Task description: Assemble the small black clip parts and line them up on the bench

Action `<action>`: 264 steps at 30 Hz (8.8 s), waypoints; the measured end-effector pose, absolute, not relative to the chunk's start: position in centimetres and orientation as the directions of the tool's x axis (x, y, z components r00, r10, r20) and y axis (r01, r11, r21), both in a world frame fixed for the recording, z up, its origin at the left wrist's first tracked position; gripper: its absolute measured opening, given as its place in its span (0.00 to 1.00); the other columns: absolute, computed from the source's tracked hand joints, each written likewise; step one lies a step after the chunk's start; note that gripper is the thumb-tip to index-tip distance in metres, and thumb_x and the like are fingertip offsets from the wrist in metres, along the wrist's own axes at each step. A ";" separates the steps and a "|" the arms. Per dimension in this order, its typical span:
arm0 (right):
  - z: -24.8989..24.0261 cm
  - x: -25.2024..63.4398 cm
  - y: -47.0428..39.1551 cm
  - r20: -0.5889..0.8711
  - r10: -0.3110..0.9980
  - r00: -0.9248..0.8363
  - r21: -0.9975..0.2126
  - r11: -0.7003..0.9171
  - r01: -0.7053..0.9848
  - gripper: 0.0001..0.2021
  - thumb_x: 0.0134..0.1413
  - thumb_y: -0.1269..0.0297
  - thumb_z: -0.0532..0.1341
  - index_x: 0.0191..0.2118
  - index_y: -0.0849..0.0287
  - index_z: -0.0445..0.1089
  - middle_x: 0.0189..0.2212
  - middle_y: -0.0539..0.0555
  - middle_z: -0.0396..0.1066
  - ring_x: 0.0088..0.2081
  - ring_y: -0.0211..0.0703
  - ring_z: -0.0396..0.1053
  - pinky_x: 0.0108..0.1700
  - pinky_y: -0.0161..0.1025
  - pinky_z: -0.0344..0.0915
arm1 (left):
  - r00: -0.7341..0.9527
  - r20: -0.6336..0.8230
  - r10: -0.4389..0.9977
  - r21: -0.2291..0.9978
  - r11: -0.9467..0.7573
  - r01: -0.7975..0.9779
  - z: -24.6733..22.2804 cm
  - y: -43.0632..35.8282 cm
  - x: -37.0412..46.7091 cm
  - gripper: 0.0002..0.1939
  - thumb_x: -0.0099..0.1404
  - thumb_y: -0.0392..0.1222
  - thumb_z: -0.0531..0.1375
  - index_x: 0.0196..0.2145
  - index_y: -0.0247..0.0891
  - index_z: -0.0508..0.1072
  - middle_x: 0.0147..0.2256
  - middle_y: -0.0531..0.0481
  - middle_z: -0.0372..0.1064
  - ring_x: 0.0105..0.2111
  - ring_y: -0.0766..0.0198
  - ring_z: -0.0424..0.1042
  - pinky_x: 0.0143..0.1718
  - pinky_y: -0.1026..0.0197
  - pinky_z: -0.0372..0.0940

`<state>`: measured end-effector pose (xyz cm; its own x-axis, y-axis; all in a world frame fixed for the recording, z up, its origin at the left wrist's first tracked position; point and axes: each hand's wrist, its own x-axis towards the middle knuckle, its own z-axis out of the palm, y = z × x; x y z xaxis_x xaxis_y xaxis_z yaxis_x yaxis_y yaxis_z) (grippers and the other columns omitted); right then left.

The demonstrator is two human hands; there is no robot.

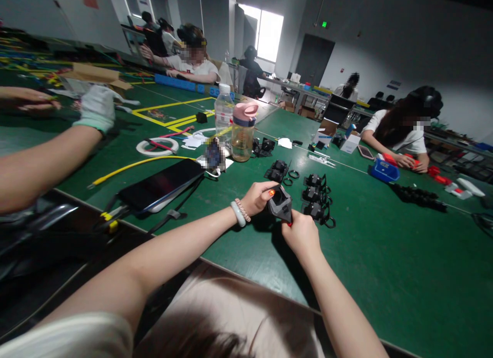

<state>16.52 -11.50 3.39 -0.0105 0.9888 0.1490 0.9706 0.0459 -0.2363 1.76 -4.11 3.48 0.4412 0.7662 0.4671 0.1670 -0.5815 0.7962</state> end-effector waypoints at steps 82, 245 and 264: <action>4.8 18.4 -10.8 0.224 0.969 -0.105 -0.060 0.122 0.991 0.08 0.43 0.64 0.52 0.30 0.58 0.66 0.27 0.52 0.69 0.30 0.37 0.65 0.29 0.31 0.52 | 0.572 0.135 0.809 0.932 0.091 -0.350 3.3 -2.6 0.7 0.26 0.55 0.53 0.45 0.38 0.26 0.67 0.24 0.43 0.70 0.22 0.61 0.69 0.26 0.59 0.62; 3.9 16.8 -11.5 0.268 0.940 -0.213 -0.367 0.304 0.879 0.40 0.39 0.49 0.57 0.58 0.58 0.42 0.24 0.55 0.71 0.24 0.43 0.69 0.24 0.32 0.59 | 0.393 0.519 0.759 0.815 -0.579 0.043 3.3 -5.3 1.6 0.23 0.61 0.47 0.38 0.33 0.30 0.68 0.30 0.46 0.66 0.31 0.64 0.64 0.35 0.62 0.58; 4.3 16.8 -12.1 0.288 0.929 -0.231 -0.391 0.334 0.858 0.40 0.38 0.48 0.58 0.57 0.57 0.44 0.28 0.55 0.72 0.26 0.43 0.70 0.26 0.32 0.60 | 0.380 0.548 0.745 0.775 -0.624 0.105 3.3 -6.0 1.3 0.22 0.59 0.47 0.38 0.32 0.31 0.67 0.31 0.44 0.66 0.33 0.61 0.65 0.36 0.59 0.59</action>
<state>16.85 -12.09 4.32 -0.2309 0.9293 0.2883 0.8576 0.3343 -0.3908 1.27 -6.03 3.25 0.3797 0.7451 0.5483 0.1053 -0.6237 0.7746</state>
